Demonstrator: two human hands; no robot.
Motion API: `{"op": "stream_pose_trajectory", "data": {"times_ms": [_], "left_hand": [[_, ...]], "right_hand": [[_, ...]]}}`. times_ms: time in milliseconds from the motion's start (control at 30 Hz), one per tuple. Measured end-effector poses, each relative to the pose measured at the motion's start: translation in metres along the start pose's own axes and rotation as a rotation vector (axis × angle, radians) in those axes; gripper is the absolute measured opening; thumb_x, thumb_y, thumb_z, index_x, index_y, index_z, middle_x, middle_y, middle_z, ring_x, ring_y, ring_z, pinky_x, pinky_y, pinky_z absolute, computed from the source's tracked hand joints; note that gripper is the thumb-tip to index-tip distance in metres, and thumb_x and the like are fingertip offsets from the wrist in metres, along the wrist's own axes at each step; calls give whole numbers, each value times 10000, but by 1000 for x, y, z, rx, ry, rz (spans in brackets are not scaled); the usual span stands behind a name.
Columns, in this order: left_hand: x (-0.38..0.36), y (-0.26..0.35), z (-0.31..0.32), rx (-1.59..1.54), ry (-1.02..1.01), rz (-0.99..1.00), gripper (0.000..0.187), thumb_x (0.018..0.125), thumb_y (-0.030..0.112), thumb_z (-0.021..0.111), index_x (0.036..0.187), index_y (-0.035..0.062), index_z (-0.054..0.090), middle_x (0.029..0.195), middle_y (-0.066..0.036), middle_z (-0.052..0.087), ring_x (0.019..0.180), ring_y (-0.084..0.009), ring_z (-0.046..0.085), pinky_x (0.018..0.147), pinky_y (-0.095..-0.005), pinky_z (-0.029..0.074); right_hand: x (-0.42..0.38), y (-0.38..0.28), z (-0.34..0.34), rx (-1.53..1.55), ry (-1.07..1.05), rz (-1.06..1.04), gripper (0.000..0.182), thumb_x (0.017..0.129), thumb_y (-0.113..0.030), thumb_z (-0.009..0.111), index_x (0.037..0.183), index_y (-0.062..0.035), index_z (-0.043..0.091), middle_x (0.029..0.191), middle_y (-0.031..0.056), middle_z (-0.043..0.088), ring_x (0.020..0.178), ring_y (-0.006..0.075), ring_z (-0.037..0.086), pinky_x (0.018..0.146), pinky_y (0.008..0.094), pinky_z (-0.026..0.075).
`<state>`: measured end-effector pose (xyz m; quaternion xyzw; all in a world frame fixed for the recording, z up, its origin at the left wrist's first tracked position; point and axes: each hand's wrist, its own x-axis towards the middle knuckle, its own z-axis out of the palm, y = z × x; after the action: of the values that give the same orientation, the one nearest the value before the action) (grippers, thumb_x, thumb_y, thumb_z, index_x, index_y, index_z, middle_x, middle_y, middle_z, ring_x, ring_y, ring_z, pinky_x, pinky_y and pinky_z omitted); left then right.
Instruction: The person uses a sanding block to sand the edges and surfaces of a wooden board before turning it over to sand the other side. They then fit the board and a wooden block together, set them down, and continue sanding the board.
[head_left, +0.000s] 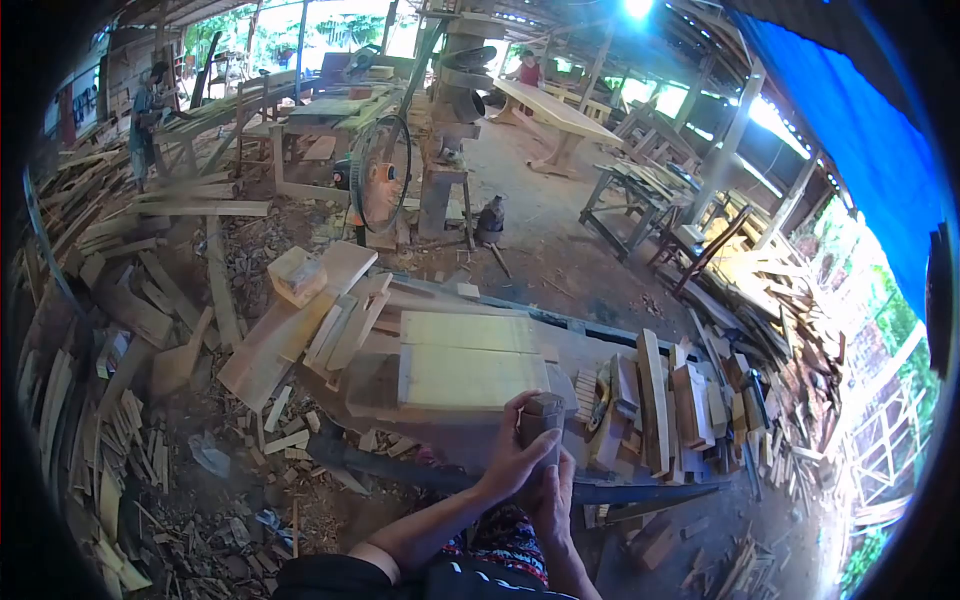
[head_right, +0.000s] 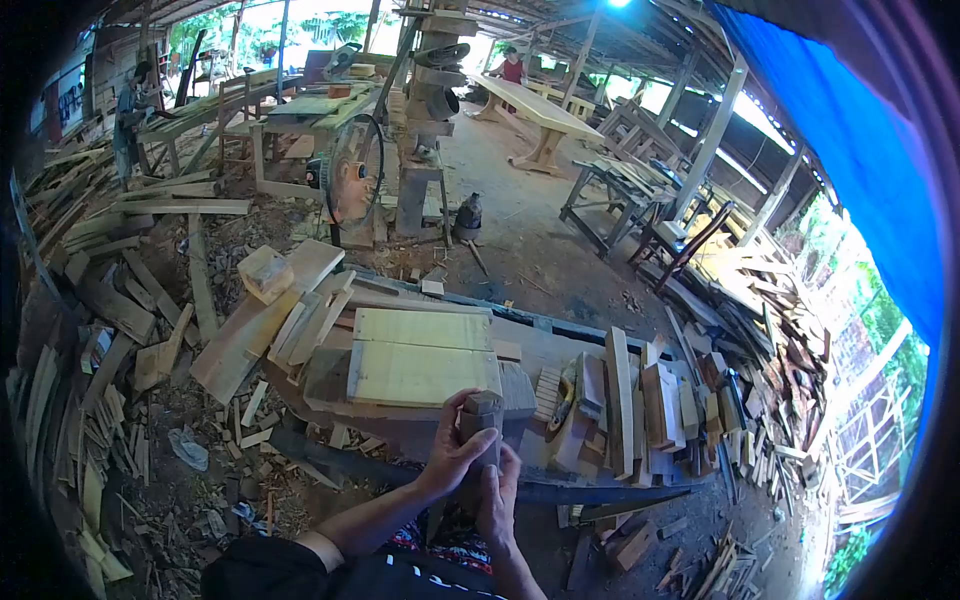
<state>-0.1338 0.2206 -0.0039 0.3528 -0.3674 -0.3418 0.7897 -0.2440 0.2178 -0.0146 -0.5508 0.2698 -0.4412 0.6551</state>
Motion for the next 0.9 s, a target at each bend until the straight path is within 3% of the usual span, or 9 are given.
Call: {"op": "stream_pose_trajectory", "data": {"times_ms": [100,133,267,367,433,500,533,667,900], "left_hand": [[-1,9,-7,-59,67,-79,636,940,163,615,1450,76,245,1295,-141,444,1126,-191,502,948,-316,438],[0,13,-9,-61,66,-83,636,940,163,615,1450,76,245,1295,-141,444,1126,-191,502,948,-316,438],[-2,31,-18,-78,121,-35,690,961,119,579,1500,107,148,1274,-108,448,1090,-153,511,919,-292,460],[-5,38,-22,-36,139,-55,723,945,119,606,1501,100,145,1281,-114,445,1105,-156,507,925,-296,459],[-1,46,-26,-14,151,-76,735,932,123,626,1497,92,158,1273,-116,453,1103,-154,511,924,-296,460],[4,57,-34,-78,73,-251,733,899,106,658,1481,85,213,1213,-107,500,1071,-147,531,912,-303,466],[6,49,-38,-140,83,-290,682,879,93,657,1447,86,280,1134,-87,544,1006,-142,558,884,-312,480],[5,43,-35,-98,69,-283,628,870,86,646,1408,83,323,1096,-75,561,967,-142,576,850,-299,492],[14,18,-21,-262,-72,-342,541,847,94,646,1326,80,395,1098,-82,578,903,-170,625,787,-333,546]], "right_hand": [[6,1,0,-241,-106,-25,706,933,-541,536,1398,-44,347,1046,46,578,835,114,551,725,240,457],[6,-6,10,-289,-38,-65,783,877,-590,594,1387,-33,387,991,75,617,848,149,604,743,274,489],[9,-8,26,-591,-6,-221,798,868,-533,621,1412,-13,352,1000,200,656,894,233,675,737,349,523],[17,-4,32,-802,-14,-403,758,890,-509,594,1410,-13,353,1032,208,654,913,280,674,775,390,523],[15,-5,34,-749,-61,-358,733,918,-504,554,1416,-12,339,1080,229,641,971,318,654,824,409,509],[13,-10,43,-522,-138,-211,707,953,-474,502,1445,-20,275,1191,258,587,1079,329,603,909,411,468],[12,-9,45,-538,-165,-248,696,975,-440,464,1474,-35,196,1299,266,506,1182,332,527,981,418,416],[12,-10,48,-373,-169,-244,712,985,-421,442,1504,-51,124,1351,256,449,1235,325,475,1014,425,386],[18,-13,8,-475,-181,-267,776,968,-455,469,1527,-87,74,1381,264,404,1219,355,491,995,443,404]]}}
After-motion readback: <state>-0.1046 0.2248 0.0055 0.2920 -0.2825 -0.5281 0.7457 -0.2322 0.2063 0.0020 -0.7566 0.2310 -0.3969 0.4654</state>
